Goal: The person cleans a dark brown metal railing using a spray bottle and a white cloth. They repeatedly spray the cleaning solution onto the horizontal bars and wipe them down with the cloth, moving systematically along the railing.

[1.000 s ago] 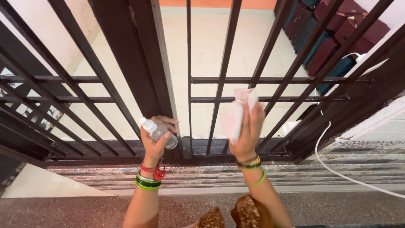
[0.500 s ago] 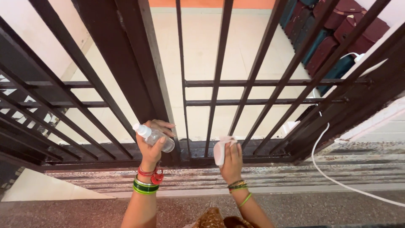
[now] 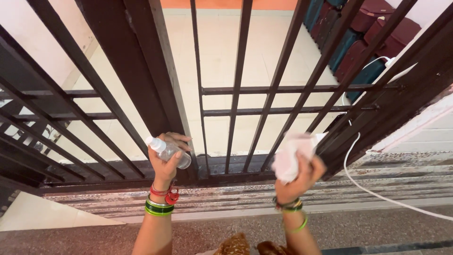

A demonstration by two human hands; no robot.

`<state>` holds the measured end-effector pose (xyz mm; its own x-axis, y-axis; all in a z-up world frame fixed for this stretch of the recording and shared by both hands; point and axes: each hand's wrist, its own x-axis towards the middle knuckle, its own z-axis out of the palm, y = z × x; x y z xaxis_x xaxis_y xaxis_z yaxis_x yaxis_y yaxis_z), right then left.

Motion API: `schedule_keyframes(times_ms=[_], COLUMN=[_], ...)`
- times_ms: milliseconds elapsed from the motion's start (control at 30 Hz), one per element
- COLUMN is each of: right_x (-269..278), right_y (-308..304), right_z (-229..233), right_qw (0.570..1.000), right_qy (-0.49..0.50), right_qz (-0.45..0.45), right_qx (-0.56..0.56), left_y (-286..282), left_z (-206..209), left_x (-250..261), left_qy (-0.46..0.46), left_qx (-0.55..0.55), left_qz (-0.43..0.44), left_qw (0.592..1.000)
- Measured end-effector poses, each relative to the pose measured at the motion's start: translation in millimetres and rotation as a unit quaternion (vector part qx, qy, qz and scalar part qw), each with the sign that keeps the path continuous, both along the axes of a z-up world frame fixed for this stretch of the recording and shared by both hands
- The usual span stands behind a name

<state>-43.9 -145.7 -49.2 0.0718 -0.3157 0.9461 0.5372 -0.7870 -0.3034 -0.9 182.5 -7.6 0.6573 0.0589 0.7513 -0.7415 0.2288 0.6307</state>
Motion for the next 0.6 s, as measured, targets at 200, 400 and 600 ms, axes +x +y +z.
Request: schedule_keyframes(times_ms=[200, 400, 600], right_x=[28, 48, 35], right_y=[9, 8, 3], right_z=[75, -25, -125], right_qw=[0.993, 0.991, 0.965], right_qy=[0.082, 0.128, 0.248], right_qz=[0.052, 0.018, 0.075], right_qx=[-0.061, -0.018, 0.033], left_y=[1, 4, 3], left_z=[0, -1, -2], left_x=[2, 3, 3], left_qy=[-0.005, 0.001, 0.006], left_qx=[0.009, 0.015, 0.013], left_qz=[0.002, 0.002, 0.008], left_qw=[1.0, 1.0, 1.0])
